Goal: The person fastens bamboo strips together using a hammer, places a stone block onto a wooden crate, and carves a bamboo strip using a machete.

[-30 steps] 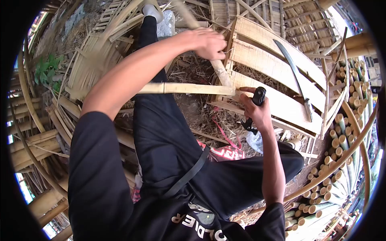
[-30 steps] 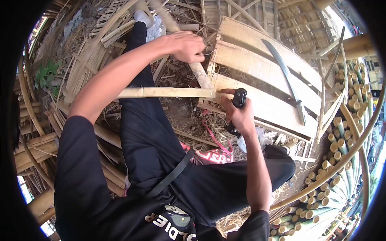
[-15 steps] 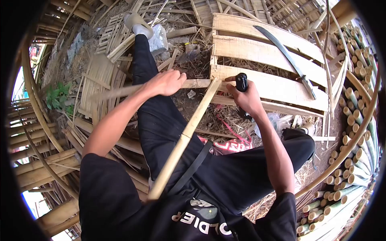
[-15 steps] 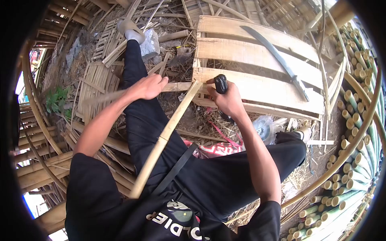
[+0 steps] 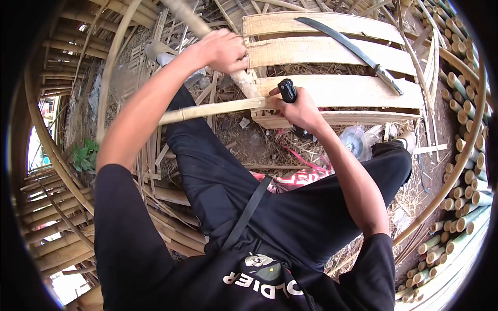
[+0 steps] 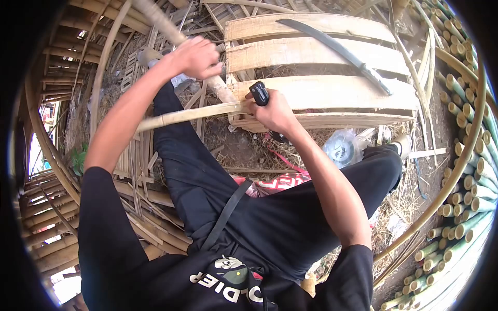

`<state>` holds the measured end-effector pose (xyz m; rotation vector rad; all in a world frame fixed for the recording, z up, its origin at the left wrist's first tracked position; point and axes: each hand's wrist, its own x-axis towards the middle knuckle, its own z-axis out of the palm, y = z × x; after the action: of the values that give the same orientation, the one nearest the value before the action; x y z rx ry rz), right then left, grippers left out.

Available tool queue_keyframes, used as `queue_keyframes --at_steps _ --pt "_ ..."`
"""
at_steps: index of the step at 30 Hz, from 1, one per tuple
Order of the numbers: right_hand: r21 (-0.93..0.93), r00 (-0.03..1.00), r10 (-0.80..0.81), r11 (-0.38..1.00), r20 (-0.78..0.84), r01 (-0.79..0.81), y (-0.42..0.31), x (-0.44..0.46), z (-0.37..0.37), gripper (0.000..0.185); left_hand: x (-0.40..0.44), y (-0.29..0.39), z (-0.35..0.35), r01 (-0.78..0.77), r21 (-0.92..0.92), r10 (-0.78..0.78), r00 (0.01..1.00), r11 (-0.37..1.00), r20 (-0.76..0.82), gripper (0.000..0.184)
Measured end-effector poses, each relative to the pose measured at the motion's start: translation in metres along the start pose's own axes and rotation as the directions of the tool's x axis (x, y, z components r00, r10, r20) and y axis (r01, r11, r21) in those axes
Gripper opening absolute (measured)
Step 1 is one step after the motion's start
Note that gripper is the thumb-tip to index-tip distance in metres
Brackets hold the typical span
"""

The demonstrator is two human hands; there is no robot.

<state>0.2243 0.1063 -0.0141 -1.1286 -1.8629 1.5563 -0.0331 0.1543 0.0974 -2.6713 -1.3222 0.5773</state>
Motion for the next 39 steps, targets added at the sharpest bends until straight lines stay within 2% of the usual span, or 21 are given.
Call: queue_keyframes --at_steps 5,7,9,10,11,12,14,15,17,19,21,23,25,27,29,31,33,34,36,37,39 --pt "0.062 0.982 0.183 0.981 0.055 -0.186 -0.007 -0.001 -0.005 0.025 0.013 0.001 -0.005 -0.091 0.016 0.091 0.996 0.996 0.022 0.046" --pt "0.07 0.987 0.153 0.985 0.046 -0.156 -0.006 -0.001 -0.005 0.024 -0.005 0.003 0.003 0.148 -0.096 -0.134 0.98 0.984 0.145 0.048" --pt "0.057 0.997 0.074 0.996 0.018 -0.075 -0.003 -0.001 -0.002 0.024 -0.033 0.009 0.016 0.325 -0.195 -0.246 0.906 0.925 0.343 0.049" --pt "0.06 0.997 0.071 0.996 0.018 -0.072 -0.004 -0.001 -0.002 0.024 -0.056 0.018 0.031 0.322 -0.312 -0.235 0.929 0.894 0.286 0.053" --pt "0.051 0.995 0.094 0.994 0.022 -0.095 -0.006 -0.002 -0.001 0.024 -0.075 0.028 0.055 0.441 -0.484 -0.34 0.896 0.756 0.286 0.059" --pt "0.04 0.993 0.118 0.992 0.021 -0.118 -0.008 -0.003 -0.002 0.025 -0.085 0.034 0.087 0.482 -0.645 -0.338 0.876 0.593 0.344 0.063" --pt "0.037 0.997 0.083 0.996 0.005 -0.083 -0.007 -0.004 -0.003 0.024 -0.097 0.055 0.117 0.545 -0.704 -0.387 0.833 0.455 0.395 0.064" --pt "0.042 0.998 0.055 0.998 -0.008 -0.054 -0.004 -0.004 -0.002 0.024 -0.099 0.056 0.135 0.49 -0.787 -0.346 0.862 0.375 0.371 0.063" --pt "0.052 0.999 0.036 0.998 -0.033 -0.034 0.002 -0.003 -0.001 0.023 -0.099 0.055 0.14 0.582 -0.789 -0.31 0.8 0.195 0.513 0.059" --pt "0.081 0.999 -0.027 0.996 -0.044 0.031 -0.002 -0.004 -0.002 0.022 -0.097 0.057 0.131 0.577 -0.795 -0.298 0.805 0.189 0.514 0.057" --pt "0.205 0.993 0.097 0.973 0.07 -0.109 -0.007 -0.004 -0.008 0.023 -0.097 0.053 0.122 0.584 -0.788 -0.289 0.802 0.196 0.523 0.055" --pt "0.276 0.979 0.205 0.94 0.021 -0.202 -0.02 -0.014 -0.015 0.029 -0.093 0.047 0.122 0.64 -0.75 -0.167 0.768 0.165 0.618 0.047" --pt "0.448 0.987 0.157 0.88 0.037 -0.157 -0.018 -0.013 -0.017 0.03 -0.091 0.05 0.121 0.643 -0.742 -0.132 0.765 0.188 0.63 0.046" --pt "0.522 0.99 0.142 0.844 0.0 -0.122 -0.026 -0.026 -0.027 0.036 -0.089 0.054 0.121 0.667 -0.739 -0.157 0.743 0.092 0.651 0.046" --pt "0.5 0.997 0.063 0.866 -0.047 -0.031 -0.023 -0.025 -0.035 0.044 -0.09 0.057 0.124 0.674 -0.737 -0.148 0.734 0.046 0.662 0.047" --pt "0.379 0.971 0.008 0.922 -0.24 0.086 -0.023 -0.029 -0.037 0.047 -0.091 0.059 0.122 0.703 -0.711 -0.168 0.697 -0.03 0.697 0.047" --pt "0.277 0.937 -0.067 0.946 -0.342 0.169 -0.013 -0.026 -0.036 0.048 -0.097 0.063 0.125 0.696 -0.718 -0.203 0.701 -0.014 0.683 0.05" --pt "0.16 0.887 -0.157 0.956 -0.434 0.247 -0.014 -0.024 -0.039 0.05 -0.1 0.073 0.117 0.679 -0.729 -0.317 0.711 0.079 0.628 0.052" --pt "0.099 0.898 -0.199 0.962 -0.392 0.256 -0.018 -0.027 -0.039 0.046 -0.105 0.078 0.105 0.67 -0.702 -0.454 0.718 0.243 0.528 0.062" --pt "0.05 0.904 -0.231 0.963 -0.36 0.266 -0.021 -0.029 -0.038 0.044 -0.105 0.085 0.106 0.586 -0.676 -0.571 0.768 0.446 0.289 0.064" --pt "-0.105 0.89 -0.307 0.952 -0.338 0.288 -0.031 -0.036 -0.034 0.039 -0.105 0.094 0.087 0.664 -0.58 -0.616 0.719 0.472 0.321 0.062"
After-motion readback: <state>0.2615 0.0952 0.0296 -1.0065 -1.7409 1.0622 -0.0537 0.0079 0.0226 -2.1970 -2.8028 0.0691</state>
